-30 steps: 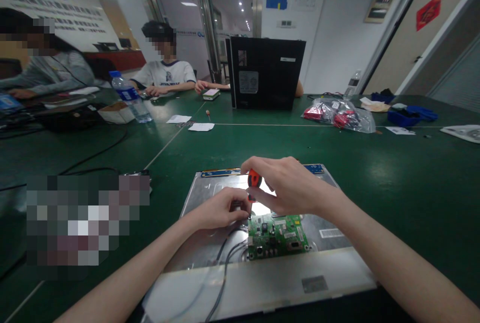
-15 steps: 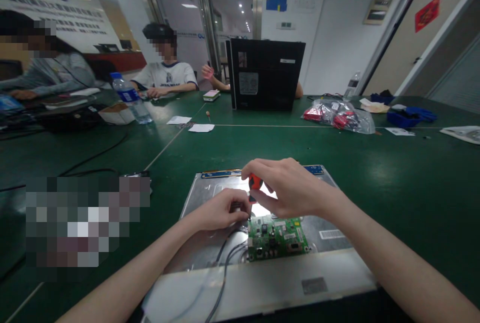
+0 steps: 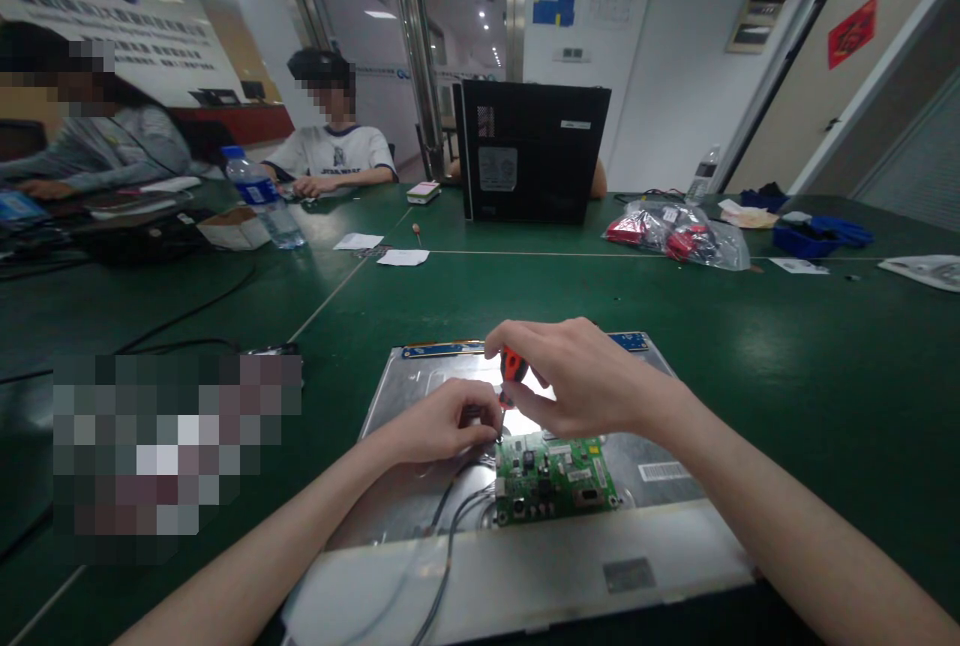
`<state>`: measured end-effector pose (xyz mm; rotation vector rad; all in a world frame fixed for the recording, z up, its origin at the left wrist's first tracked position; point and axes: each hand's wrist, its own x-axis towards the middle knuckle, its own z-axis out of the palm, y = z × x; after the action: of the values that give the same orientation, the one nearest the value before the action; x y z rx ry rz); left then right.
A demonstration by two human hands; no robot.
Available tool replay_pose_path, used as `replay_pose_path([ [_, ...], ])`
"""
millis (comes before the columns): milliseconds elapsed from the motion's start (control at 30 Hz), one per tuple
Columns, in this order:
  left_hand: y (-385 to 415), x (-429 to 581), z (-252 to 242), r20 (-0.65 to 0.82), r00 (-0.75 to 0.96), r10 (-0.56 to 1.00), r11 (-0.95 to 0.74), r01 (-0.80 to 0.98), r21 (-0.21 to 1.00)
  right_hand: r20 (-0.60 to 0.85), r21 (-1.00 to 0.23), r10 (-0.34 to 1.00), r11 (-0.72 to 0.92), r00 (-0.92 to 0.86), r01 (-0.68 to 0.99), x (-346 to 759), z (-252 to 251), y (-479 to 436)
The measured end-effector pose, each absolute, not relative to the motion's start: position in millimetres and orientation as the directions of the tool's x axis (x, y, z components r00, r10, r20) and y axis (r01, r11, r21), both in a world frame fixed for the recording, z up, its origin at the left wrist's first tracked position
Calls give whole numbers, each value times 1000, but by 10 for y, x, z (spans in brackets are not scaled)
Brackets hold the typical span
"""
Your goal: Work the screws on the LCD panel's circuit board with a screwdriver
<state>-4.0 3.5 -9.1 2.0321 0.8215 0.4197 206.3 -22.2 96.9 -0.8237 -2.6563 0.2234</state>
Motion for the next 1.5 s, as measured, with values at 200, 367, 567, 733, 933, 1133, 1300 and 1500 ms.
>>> replay_pose_path([
  [200, 3, -24, -5, -11, 717, 697, -405, 407, 819, 290, -173, 578, 816, -763, 552, 2050, 939, -183],
  [367, 15, -20, -28, -3, 714, 700, -403, 398, 824, 294, -232, 562, 826, -773, 513, 2077, 959, -202],
  [567, 15, -22, -41, -10, 717, 697, -394, 395, 830, 285, -233, 586, 810, -758, 538, 2061, 946, -204],
  [733, 17, -38, -39, 13, 715, 699, -420, 396, 817, 287, -185, 581, 813, -761, 551, 2055, 930, -183],
  [933, 35, -43, -79, 19, 727, 686, -419, 373, 828, 279, -255, 558, 827, -781, 500, 2085, 972, -212],
  [1133, 16, -36, -39, -2, 720, 694, -407, 394, 824, 276, -202, 586, 810, -762, 550, 2051, 962, -193],
  [1300, 21, -44, -54, -6, 723, 691, -411, 399, 820, 265, -195, 591, 807, -762, 558, 2056, 950, -184],
  [1500, 41, -46, -106, -6, 718, 696, -401, 395, 826, 277, -234, 563, 825, -778, 514, 2091, 982, -211],
])
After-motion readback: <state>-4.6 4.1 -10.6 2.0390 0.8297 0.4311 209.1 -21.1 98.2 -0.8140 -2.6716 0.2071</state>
